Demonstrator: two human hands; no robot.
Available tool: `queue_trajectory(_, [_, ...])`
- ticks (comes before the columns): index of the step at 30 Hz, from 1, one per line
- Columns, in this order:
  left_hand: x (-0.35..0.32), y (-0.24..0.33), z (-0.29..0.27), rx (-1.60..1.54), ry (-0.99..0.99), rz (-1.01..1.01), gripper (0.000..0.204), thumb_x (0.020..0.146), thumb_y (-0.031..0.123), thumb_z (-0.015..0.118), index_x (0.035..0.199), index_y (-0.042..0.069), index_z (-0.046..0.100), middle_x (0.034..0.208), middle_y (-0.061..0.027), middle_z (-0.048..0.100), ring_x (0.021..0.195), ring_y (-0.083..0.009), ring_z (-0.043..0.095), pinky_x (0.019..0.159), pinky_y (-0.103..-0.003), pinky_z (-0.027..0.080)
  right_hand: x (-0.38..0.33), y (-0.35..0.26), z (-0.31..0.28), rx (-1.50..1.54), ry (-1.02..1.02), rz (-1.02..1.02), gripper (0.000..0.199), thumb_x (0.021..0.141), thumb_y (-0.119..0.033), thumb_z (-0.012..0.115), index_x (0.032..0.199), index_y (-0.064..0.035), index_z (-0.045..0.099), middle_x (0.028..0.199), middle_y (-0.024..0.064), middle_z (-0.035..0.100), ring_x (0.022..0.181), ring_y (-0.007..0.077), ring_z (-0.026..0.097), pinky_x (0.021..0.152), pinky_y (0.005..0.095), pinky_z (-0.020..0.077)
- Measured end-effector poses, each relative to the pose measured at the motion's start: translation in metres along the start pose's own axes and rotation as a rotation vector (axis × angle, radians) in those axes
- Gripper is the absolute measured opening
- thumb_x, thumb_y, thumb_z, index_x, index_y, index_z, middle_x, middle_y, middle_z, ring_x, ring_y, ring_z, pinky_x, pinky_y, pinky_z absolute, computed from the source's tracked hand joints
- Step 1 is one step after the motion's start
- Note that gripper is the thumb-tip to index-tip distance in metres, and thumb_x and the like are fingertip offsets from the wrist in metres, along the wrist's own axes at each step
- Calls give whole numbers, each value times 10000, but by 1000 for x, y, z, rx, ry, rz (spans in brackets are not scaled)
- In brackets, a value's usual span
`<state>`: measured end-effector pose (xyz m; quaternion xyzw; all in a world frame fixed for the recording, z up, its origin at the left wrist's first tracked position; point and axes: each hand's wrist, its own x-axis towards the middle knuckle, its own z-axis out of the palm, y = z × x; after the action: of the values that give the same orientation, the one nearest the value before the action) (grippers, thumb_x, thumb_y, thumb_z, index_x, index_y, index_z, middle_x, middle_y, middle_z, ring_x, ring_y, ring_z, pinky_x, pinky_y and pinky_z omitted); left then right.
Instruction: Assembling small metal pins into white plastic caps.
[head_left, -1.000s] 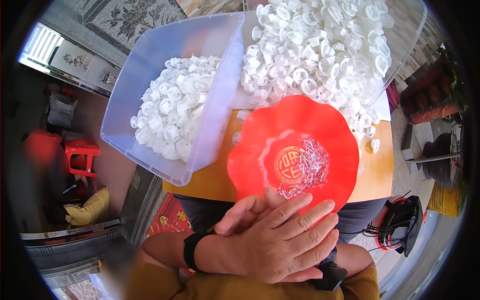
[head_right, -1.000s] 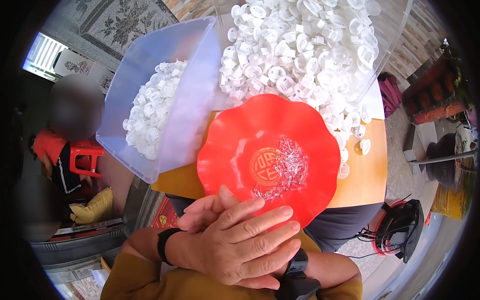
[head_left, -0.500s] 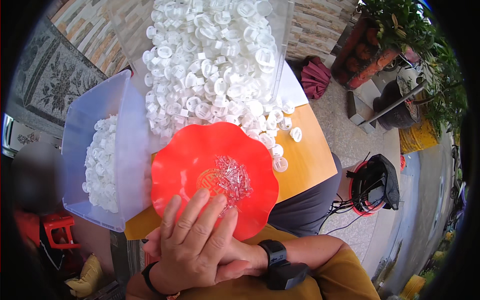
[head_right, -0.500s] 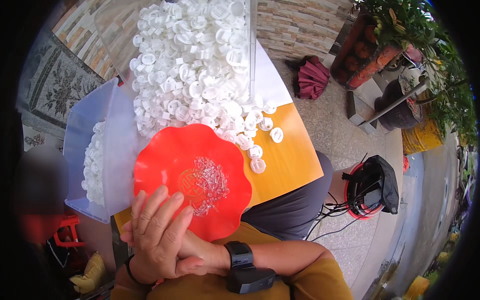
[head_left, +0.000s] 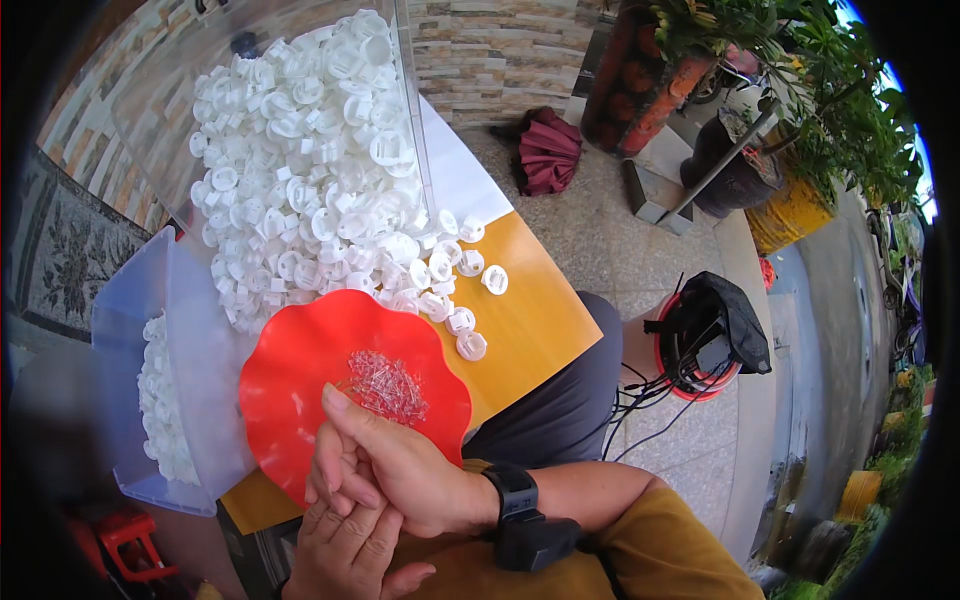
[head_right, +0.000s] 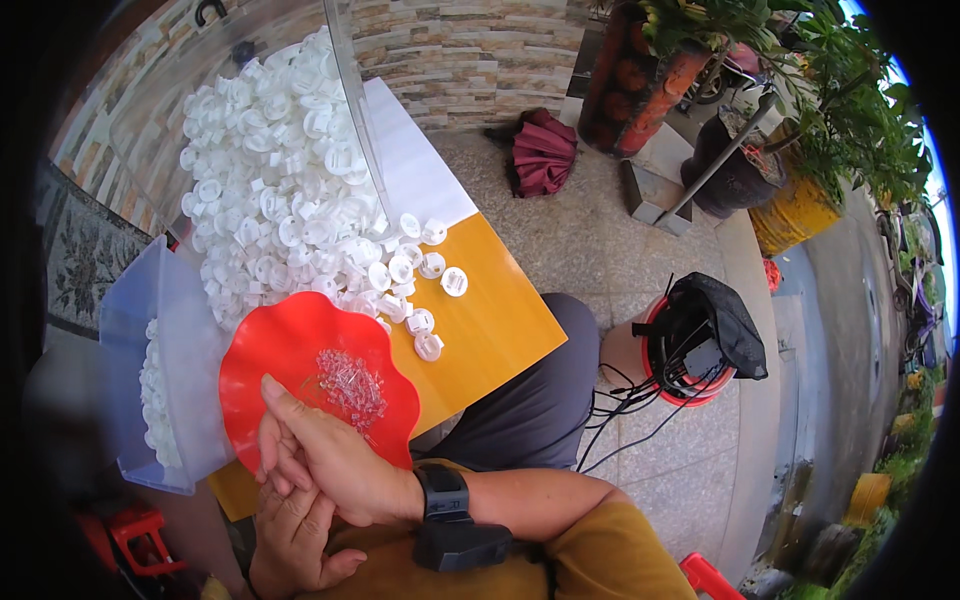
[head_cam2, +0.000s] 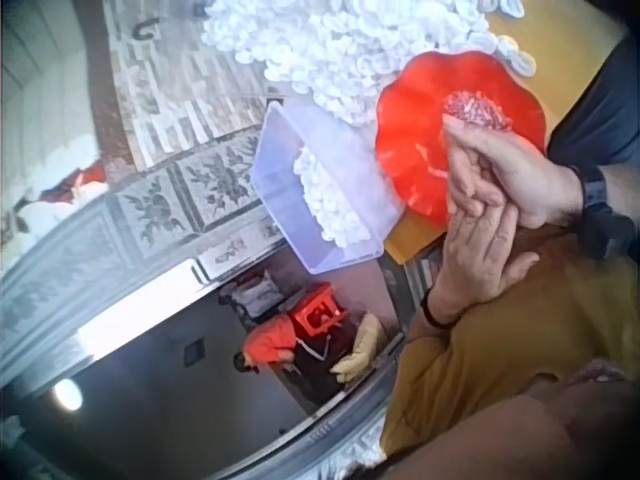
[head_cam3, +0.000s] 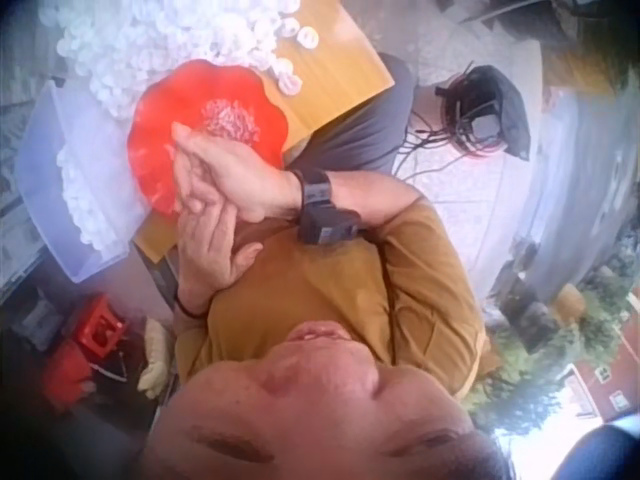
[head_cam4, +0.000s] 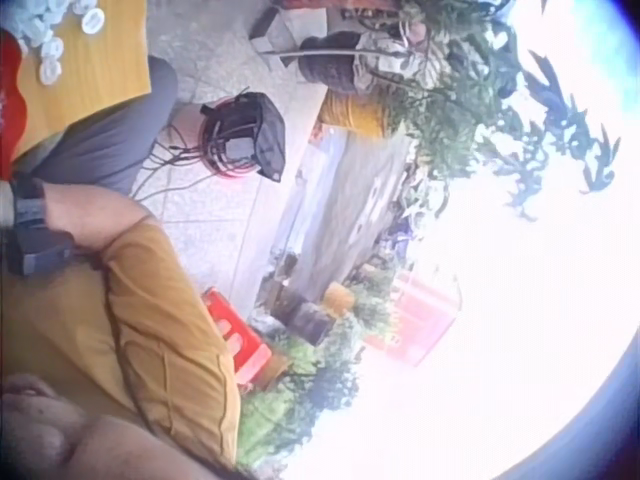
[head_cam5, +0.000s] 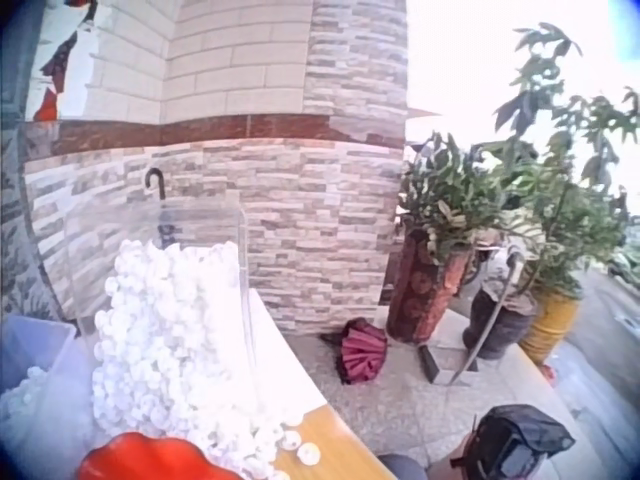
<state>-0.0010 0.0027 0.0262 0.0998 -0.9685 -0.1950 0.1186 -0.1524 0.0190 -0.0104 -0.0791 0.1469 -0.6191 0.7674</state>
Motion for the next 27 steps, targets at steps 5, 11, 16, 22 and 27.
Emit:
queue_trajectory(5, [8,3,-11,-132,20,57,429,821,307,624,1058,-50,604,1048,-205,607,964,-337,585,842,-440,437,-7,-7,2,-101,-34,98,607,986,-466,227,684,-40,537,448,5,349,493,110,438,611,231,420])
queue_trajectory(11, [19,0,-31,-699,-49,167,217,768,176,676,882,-3,630,947,-152,648,783,-281,639,693,-370,504,-3,-2,-4,-326,-81,131,521,980,-442,320,766,-30,556,518,12,423,511,85,420,590,219,382])
queue_trajectory(16, [22,-5,-41,-1215,-408,436,271,762,288,709,711,65,565,691,-45,559,537,-214,529,497,-312,382,0,5,-12,-373,-130,96,427,983,-385,365,849,-26,554,732,12,500,632,85,450,650,213,387])
queue_trajectory(22, [12,-14,-7,-1369,-519,-46,678,941,553,242,605,11,473,530,-56,452,411,-169,370,415,-301,294,-14,9,11,-505,-358,120,476,989,-411,304,927,-6,545,812,45,499,763,143,525,725,282,438])
queue_trajectory(27, [-1,-3,20,-1578,130,-559,483,871,423,545,527,109,415,529,6,449,463,-134,442,447,-271,302,-14,13,7,-515,-174,-23,566,982,-414,275,760,21,560,632,117,543,611,225,550,656,332,452])
